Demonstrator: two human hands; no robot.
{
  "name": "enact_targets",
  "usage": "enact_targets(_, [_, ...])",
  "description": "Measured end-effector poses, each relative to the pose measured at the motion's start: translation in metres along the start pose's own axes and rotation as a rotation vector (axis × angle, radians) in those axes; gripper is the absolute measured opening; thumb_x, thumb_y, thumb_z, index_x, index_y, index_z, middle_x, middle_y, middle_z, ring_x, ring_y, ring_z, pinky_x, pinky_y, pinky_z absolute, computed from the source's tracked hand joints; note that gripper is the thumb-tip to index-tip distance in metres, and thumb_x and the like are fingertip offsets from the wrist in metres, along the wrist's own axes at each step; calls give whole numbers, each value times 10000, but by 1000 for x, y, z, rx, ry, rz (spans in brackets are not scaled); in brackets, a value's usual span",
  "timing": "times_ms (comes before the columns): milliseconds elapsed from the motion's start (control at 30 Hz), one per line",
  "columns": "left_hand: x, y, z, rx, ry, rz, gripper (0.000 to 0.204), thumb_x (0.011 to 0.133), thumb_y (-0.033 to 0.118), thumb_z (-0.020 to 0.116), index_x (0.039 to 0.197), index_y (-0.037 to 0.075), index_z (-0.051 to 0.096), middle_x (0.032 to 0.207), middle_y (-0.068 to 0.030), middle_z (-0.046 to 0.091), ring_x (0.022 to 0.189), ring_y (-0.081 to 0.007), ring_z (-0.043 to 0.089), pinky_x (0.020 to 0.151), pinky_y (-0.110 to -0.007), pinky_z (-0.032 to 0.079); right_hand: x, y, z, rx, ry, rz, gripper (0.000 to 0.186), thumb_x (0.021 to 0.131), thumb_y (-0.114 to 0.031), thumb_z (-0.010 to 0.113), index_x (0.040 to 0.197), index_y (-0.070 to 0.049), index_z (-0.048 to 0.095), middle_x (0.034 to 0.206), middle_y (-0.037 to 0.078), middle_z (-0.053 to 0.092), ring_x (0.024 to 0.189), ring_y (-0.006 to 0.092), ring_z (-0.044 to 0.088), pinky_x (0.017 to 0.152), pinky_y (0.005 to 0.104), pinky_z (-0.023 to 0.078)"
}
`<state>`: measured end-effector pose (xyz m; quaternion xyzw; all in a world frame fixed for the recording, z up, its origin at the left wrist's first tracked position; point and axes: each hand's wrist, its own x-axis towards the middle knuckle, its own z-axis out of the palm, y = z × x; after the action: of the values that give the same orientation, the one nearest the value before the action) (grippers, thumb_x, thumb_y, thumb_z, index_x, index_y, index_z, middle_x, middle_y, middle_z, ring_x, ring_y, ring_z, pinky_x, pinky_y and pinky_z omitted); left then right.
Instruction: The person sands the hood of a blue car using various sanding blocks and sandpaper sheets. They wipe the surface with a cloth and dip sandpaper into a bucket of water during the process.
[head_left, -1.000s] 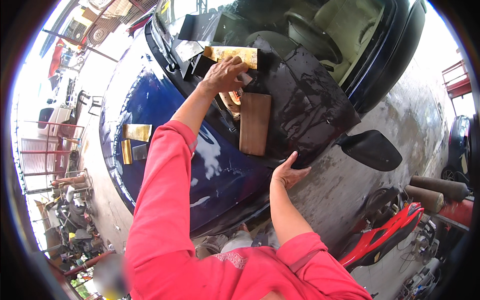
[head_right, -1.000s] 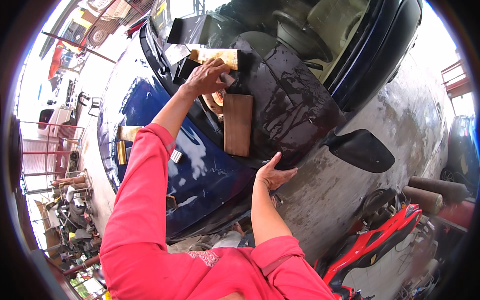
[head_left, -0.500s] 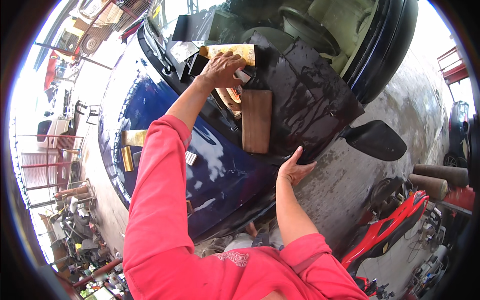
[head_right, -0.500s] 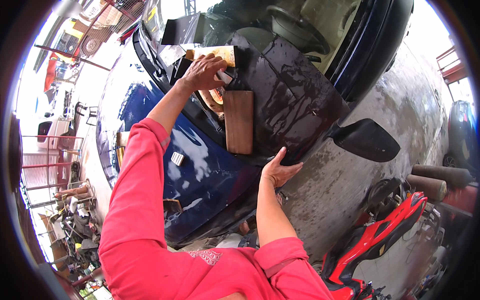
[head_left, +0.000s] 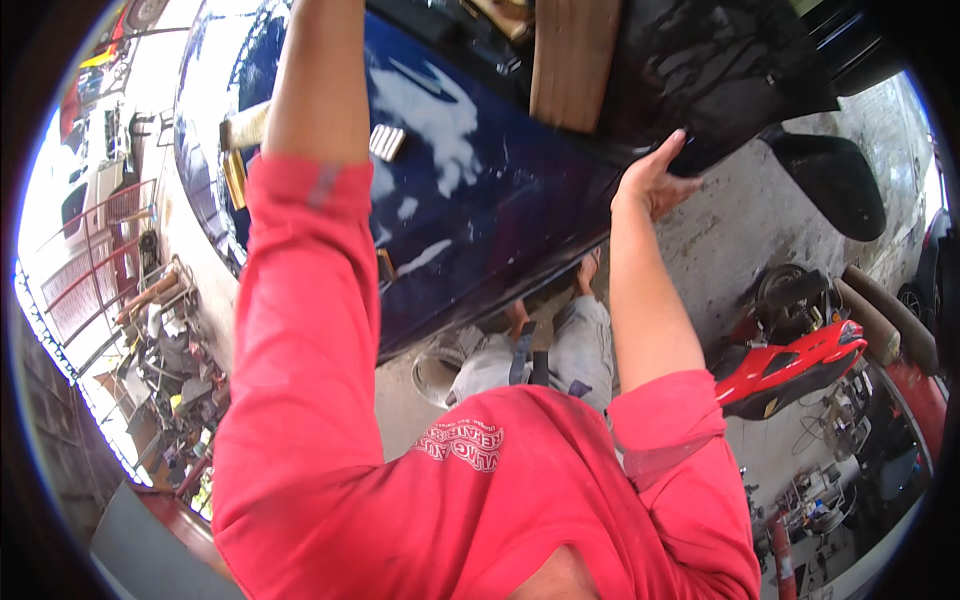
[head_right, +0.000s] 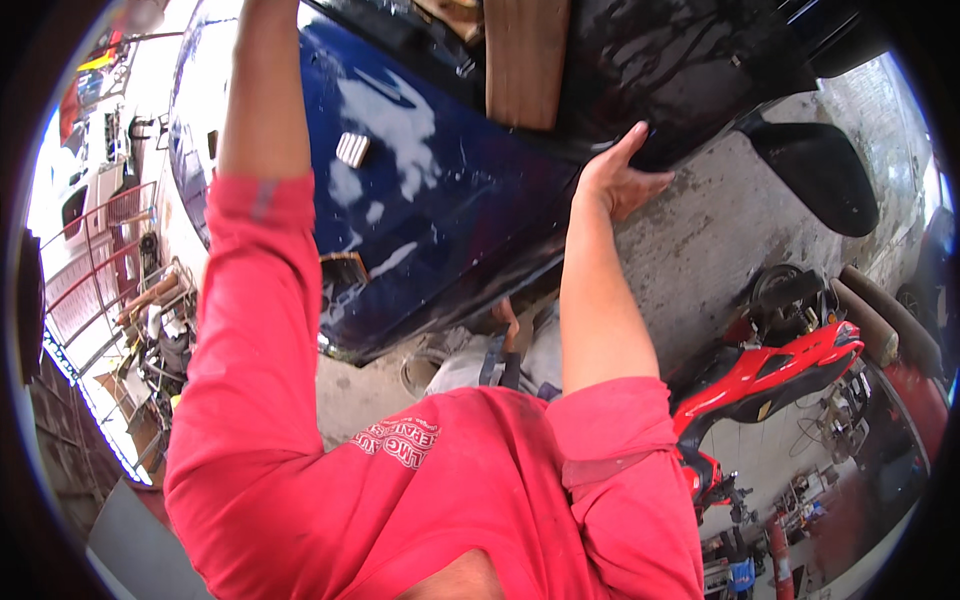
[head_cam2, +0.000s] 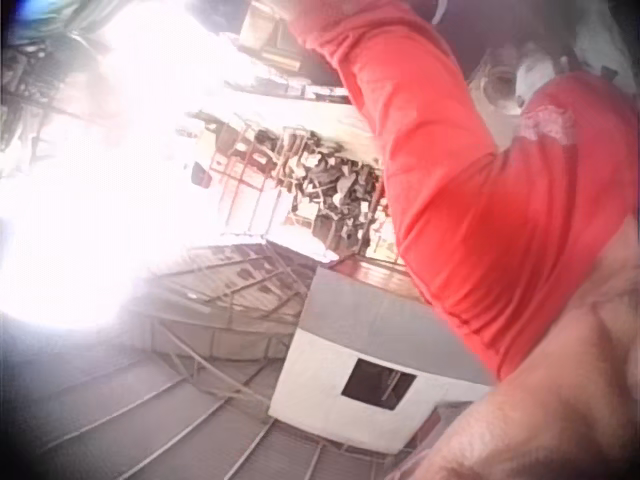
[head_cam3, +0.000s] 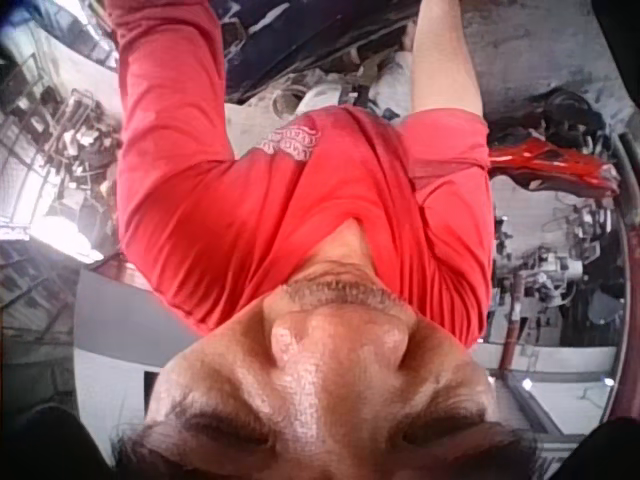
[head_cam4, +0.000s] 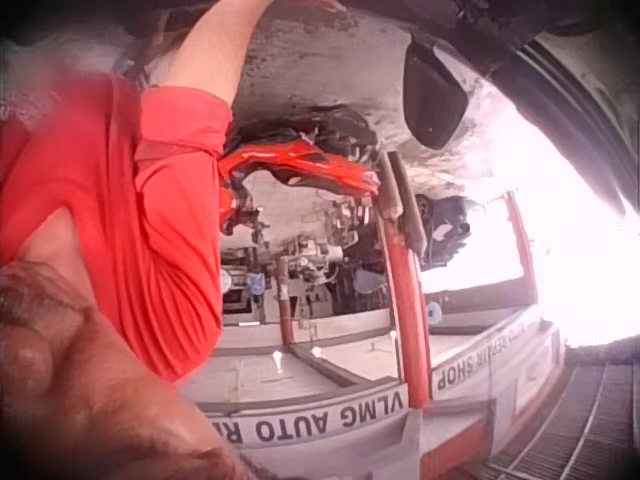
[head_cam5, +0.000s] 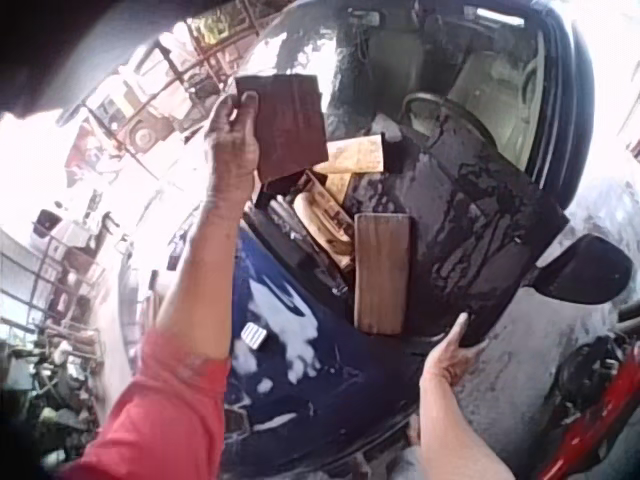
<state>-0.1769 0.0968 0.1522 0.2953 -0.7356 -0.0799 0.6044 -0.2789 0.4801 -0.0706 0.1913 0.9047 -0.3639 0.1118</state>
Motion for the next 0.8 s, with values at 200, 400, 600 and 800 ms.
enact_targets(200, [-246,54,-218,-688,63,-1312,407,1041,159,715,1414,50,597,1314,-127,722,1124,-305,759,880,-459,663,-6,-6,-9,41,-82,5,1259,946,-866,536,1720,60,179,1742,335,300,1612,469,353,1295,583,336])
enact_targets(400, [-339,107,-304,-195,-535,-1358,387,938,81,820,1282,-20,676,1119,-168,798,1019,-324,796,897,-431,644,-11,-4,-18,70,-141,-24,1241,977,-834,510,1724,71,106,1760,341,245,1606,492,355,1288,611,344])
enact_targets(600, [-308,104,-270,243,-1073,-587,536,915,208,790,1391,2,656,1098,-315,755,1058,-486,738,892,-492,611,-7,-2,-19,65,-124,-27,1256,944,-860,536,1726,43,149,1762,334,248,1617,511,314,1306,613,294])
enact_targets(800, [-313,98,-240,35,-1119,-358,538,905,196,767,1416,56,673,1087,-289,769,1041,-477,740,934,-483,613,12,-6,2,-35,122,34,1328,810,-1024,485,1707,-51,371,1688,309,440,1563,536,402,1291,669,253])
